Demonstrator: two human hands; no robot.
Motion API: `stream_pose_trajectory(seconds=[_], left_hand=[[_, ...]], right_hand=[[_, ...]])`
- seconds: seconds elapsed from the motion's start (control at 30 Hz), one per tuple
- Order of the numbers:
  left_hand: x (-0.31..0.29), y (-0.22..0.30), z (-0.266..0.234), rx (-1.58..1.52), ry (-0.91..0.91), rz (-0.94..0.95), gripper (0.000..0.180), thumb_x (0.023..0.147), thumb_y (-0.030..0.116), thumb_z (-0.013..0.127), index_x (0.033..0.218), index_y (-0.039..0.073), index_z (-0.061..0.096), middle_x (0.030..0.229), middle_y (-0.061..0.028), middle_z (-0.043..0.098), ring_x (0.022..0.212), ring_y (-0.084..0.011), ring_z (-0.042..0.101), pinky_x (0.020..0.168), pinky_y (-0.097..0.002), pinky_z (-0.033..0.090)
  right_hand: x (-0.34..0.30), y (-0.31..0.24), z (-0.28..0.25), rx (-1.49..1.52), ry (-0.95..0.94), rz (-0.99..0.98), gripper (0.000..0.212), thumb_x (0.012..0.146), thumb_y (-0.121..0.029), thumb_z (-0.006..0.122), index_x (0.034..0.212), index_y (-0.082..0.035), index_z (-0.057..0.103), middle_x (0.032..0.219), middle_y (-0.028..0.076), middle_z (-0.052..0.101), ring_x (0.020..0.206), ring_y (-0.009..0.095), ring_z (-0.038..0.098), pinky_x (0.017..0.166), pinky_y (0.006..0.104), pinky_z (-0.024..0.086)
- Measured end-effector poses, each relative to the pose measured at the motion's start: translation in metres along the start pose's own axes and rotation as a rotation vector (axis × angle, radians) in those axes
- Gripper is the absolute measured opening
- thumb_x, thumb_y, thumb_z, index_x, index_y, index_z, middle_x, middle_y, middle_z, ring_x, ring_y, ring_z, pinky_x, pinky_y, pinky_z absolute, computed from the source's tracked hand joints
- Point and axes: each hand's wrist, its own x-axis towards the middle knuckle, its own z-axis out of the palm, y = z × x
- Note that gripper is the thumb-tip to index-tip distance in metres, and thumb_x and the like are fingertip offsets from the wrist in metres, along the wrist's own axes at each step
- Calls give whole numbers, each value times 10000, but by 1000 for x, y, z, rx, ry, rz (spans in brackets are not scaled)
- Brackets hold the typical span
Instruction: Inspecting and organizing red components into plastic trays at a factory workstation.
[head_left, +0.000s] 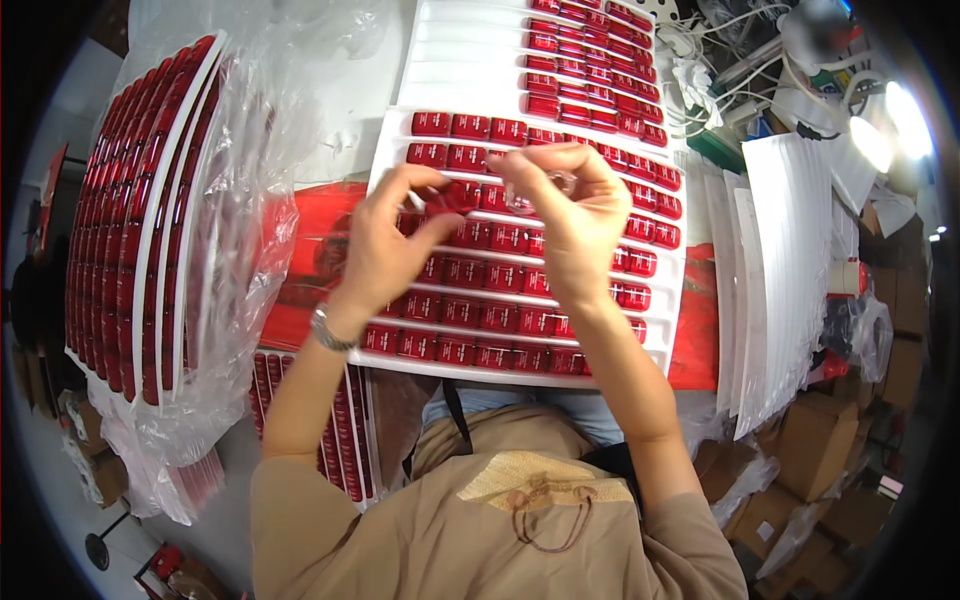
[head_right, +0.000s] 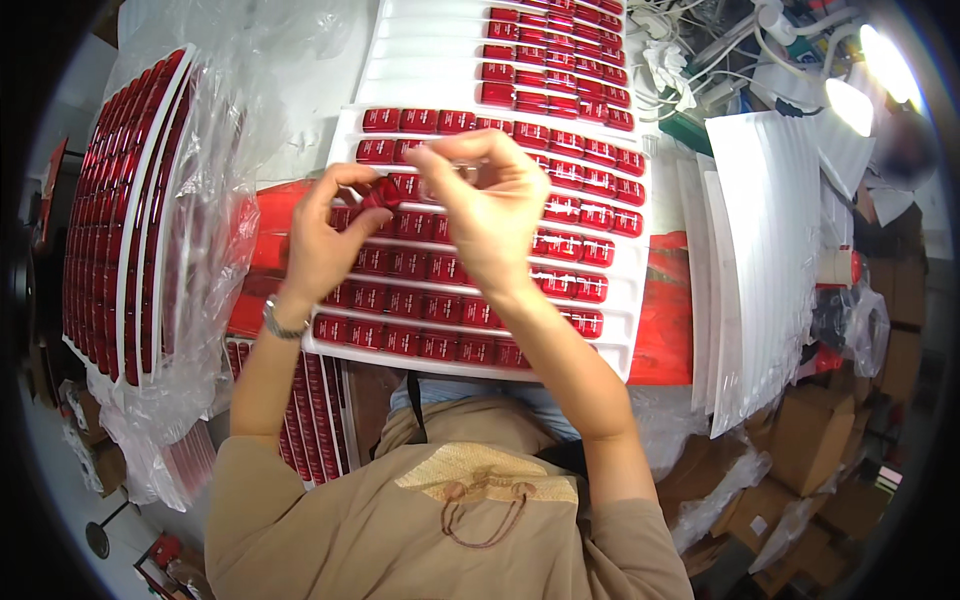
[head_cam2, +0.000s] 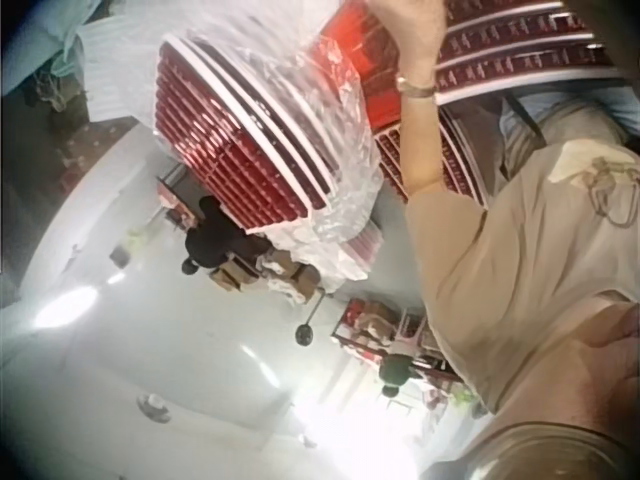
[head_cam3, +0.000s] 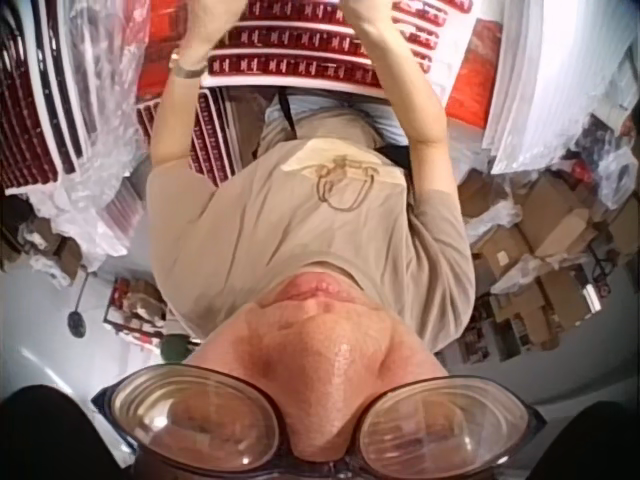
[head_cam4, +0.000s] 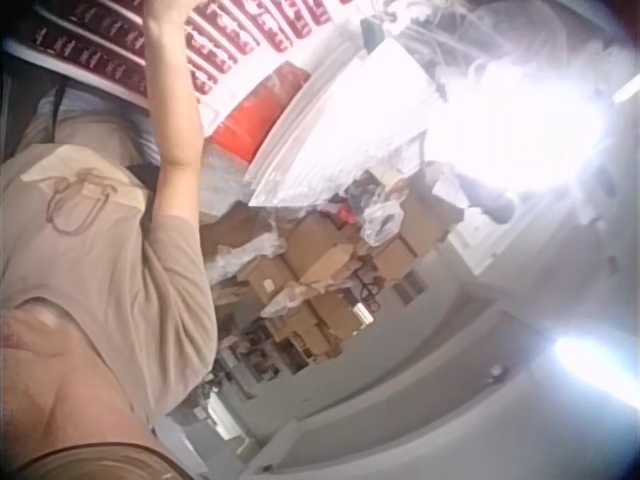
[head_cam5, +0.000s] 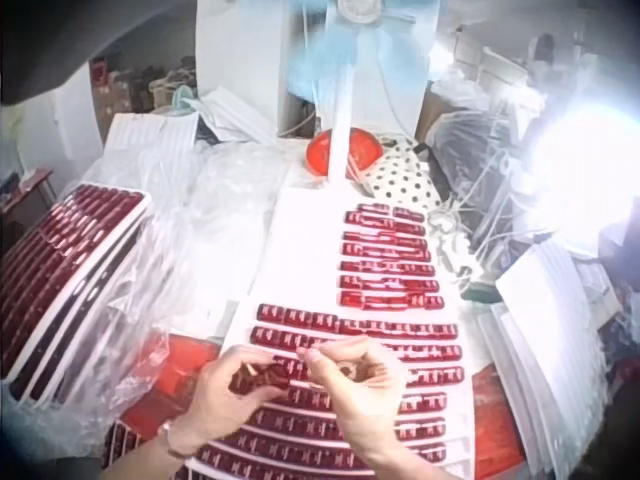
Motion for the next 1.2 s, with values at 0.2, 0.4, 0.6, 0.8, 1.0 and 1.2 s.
stream_pose_trajectory(seconds=[0.2, 0.4, 0.6, 0.8, 1.0, 1.2], left_hand=[[-27, 20, 33, -588, 214, -180, 269, 801, -24, 664, 1041, -25, 544, 967, -43, 595, 867, -119, 605, 749, -237, 496], [-1, -20, -27, 437, 48, 105, 258, 781, 40, 671, 1022, 1, 588, 999, -92, 564, 908, -226, 578, 763, -324, 484], [22, -34, -11, 409, -240, 137, 270, 766, 44, 670, 1022, -17, 608, 988, -101, 554, 908, -256, 568, 784, -342, 466], [22, 25, 34, 515, -27, 240, 260, 724, 57, 712, 979, 25, 672, 957, -92, 587, 894, -241, 552, 802, -347, 470], [20, 54, 184, 451, -316, 489, 238, 718, 188, 718, 858, 18, 627, 920, -87, 552, 895, -226, 529, 756, -350, 426], [20, 46, 182, -28, -433, 381, 294, 740, 94, 711, 990, -7, 593, 949, -116, 546, 910, -255, 530, 797, -349, 433]], right_hand=[[-20, 0, 8, -724, -318, -487, 313, 738, -117, 747, 992, 13, 618, 974, 186, 642, 764, 265, 673, 630, 318, 545], [-33, -25, -96, -450, -87, -35, 155, 914, -183, 580, 901, -37, 632, 706, 15, 583, 507, 52, 474, 447, 184, 391], [-45, -43, -176, -317, 196, 285, 155, 959, -207, 505, 991, -56, 484, 687, -34, 441, 520, 47, 388, 457, 192, 308], [-57, -52, -210, -577, 195, 262, 291, 871, -52, 619, 1102, -22, 444, 759, 3, 548, 558, 12, 453, 457, 155, 325], [-53, -48, -206, -399, 137, 225, 330, 952, -131, 512, 1259, -11, 505, 765, -32, 550, 595, 5, 426, 501, 155, 319], [-67, -47, -221, -19, 51, 349, 138, 935, -131, 530, 1057, -70, 506, 603, -61, 413, 493, 20, 329, 442, 181, 245]])
